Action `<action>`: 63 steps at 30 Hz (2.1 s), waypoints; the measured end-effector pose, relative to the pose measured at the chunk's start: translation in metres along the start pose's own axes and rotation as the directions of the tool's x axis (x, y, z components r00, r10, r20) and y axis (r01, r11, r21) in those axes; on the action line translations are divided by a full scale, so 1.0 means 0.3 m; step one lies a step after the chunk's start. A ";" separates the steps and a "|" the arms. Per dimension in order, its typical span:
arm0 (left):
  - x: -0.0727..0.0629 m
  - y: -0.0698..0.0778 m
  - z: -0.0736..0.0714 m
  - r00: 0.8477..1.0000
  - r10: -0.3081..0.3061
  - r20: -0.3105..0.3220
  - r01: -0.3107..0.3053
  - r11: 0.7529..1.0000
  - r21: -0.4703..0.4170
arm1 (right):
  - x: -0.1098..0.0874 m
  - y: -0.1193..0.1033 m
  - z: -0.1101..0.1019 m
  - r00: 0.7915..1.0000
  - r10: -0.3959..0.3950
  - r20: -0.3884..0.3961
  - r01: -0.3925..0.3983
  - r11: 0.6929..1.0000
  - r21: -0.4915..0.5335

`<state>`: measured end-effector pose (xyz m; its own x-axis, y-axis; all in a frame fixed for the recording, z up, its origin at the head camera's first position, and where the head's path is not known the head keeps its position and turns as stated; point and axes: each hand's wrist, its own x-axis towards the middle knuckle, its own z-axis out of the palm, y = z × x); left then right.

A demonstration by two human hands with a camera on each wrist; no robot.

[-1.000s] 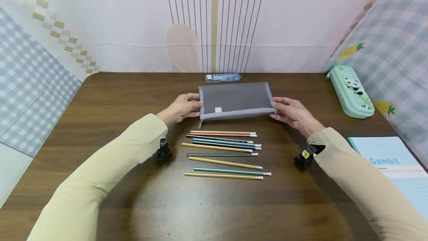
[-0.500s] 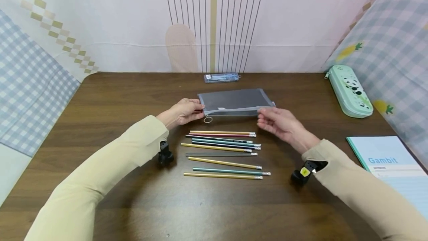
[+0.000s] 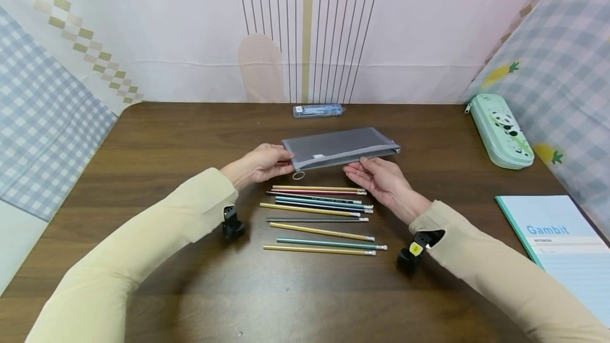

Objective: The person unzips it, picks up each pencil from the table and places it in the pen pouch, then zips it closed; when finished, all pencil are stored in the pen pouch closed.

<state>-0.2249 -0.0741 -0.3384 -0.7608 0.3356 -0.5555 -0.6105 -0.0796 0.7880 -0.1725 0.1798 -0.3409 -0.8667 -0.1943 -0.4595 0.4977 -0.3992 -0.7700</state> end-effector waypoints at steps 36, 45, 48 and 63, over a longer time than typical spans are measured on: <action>-0.004 0.033 0.141 0.760 0.596 0.261 -0.503 0.285 0.816 | 0.056 -0.036 0.083 0.999 -0.036 -0.009 0.034 0.991 -0.126; -0.024 0.064 0.110 0.772 0.582 0.255 -0.470 0.253 0.846 | 0.063 -0.032 0.087 0.997 0.035 0.071 -0.020 0.980 -0.198; -0.028 0.075 0.101 0.779 0.574 0.254 -0.455 0.238 0.858 | 0.065 -0.030 0.087 0.994 0.059 0.095 -0.037 0.975 -0.220; -0.135 0.093 -0.046 0.829 0.548 0.111 -0.356 0.366 0.860 | 0.071 -0.001 0.057 0.974 -0.011 0.224 0.175 0.666 -0.725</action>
<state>-0.2142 -0.1028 -0.2976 -0.9409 0.3387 0.0002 0.2371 0.6581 0.7146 -0.1918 0.1604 -0.3431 -0.8577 -0.3859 -0.3398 0.2047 0.3501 -0.9141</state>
